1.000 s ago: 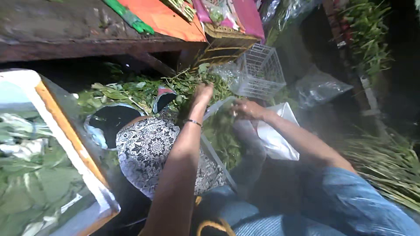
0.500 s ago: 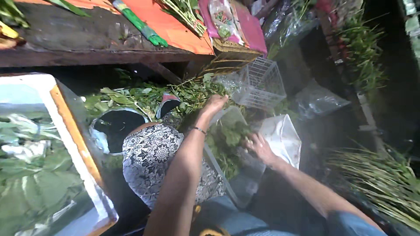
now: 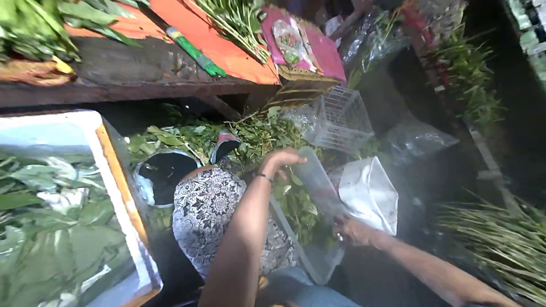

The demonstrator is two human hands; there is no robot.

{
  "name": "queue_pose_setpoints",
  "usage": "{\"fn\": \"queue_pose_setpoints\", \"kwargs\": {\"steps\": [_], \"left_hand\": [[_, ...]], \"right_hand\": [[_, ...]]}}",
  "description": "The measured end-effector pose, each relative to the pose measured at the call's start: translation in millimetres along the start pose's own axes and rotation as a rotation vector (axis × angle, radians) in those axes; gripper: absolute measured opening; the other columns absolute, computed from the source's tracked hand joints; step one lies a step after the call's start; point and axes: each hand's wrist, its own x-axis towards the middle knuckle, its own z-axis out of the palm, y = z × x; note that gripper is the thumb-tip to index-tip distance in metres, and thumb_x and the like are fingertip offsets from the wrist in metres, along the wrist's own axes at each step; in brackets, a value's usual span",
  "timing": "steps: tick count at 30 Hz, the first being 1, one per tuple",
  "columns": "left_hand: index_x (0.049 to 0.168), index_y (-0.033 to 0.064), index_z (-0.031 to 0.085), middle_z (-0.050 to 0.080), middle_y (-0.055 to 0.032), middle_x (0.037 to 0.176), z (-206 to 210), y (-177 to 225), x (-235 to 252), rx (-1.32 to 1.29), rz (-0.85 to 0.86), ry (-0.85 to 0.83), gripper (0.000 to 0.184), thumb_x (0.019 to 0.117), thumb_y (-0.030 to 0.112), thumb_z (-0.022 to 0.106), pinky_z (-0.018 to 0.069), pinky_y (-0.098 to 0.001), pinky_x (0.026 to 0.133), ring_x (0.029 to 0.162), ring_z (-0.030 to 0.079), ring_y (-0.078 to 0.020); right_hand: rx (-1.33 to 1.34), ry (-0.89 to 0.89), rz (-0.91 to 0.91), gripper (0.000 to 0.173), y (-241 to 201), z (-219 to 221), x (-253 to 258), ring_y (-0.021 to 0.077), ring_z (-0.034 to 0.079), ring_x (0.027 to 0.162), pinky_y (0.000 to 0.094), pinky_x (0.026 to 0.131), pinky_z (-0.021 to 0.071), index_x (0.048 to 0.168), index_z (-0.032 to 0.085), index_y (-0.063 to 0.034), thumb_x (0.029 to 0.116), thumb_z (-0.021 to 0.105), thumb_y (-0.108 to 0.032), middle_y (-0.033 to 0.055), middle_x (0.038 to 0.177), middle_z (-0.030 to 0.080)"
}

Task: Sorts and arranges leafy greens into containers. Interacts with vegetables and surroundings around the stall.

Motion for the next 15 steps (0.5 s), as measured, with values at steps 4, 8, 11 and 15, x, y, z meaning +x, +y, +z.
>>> {"fn": "queue_pose_setpoints", "kwargs": {"steps": [4,8,11,15], "left_hand": [[0.15,0.0036,0.046,0.056,-0.0247,0.14,-6,22,-15,0.043,0.07,0.147,0.06,0.1007,0.031,0.066,0.0492,-0.0503,0.099,0.119,0.06,-0.0346],[0.147,-0.0022,0.047,0.055,-0.0281,0.142,-7,25,-22,0.004,0.124,0.304,0.06,0.0992,0.027,0.068,0.0436,-0.054,0.11,0.132,0.055,-0.039],[0.144,-0.0014,0.052,0.057,-0.028,0.14,-8,26,-28,0.016,0.1,0.361,0.055,0.0993,0.026,0.068,0.0437,-0.0549,0.11,0.131,0.056,-0.0398],[0.145,-0.0003,0.053,0.058,-0.0264,0.14,-9,26,-29,0.045,0.085,0.351,0.055,0.0998,0.028,0.066,0.0441,-0.0551,0.11,0.131,0.057,-0.0388]], "right_hand": [[-0.031,-0.01,-0.165,0.035,-34,-121,15,0.048,0.054,0.126,0.0677,0.107,0.0379,0.123,0.072,-0.0075,0.0887,0.074,-0.006,0.0256,0.135,0.06],[-0.025,0.392,-0.218,0.042,-48,-202,30,0.052,0.049,0.129,0.0673,0.103,0.0426,0.127,0.071,-0.0087,0.0853,0.076,-0.004,0.0255,0.14,0.056],[-0.042,0.598,-0.155,0.046,-52,-213,46,0.0497,0.044,0.136,0.0647,0.103,0.0454,0.132,0.068,-0.0131,0.0866,0.076,-0.012,0.0193,0.147,0.053],[-0.094,0.626,-0.168,0.041,-60,-161,20,0.0553,0.046,0.133,0.0687,0.093,0.0501,0.125,0.072,-0.0086,0.0842,0.078,-0.012,0.0233,0.142,0.057]]}}
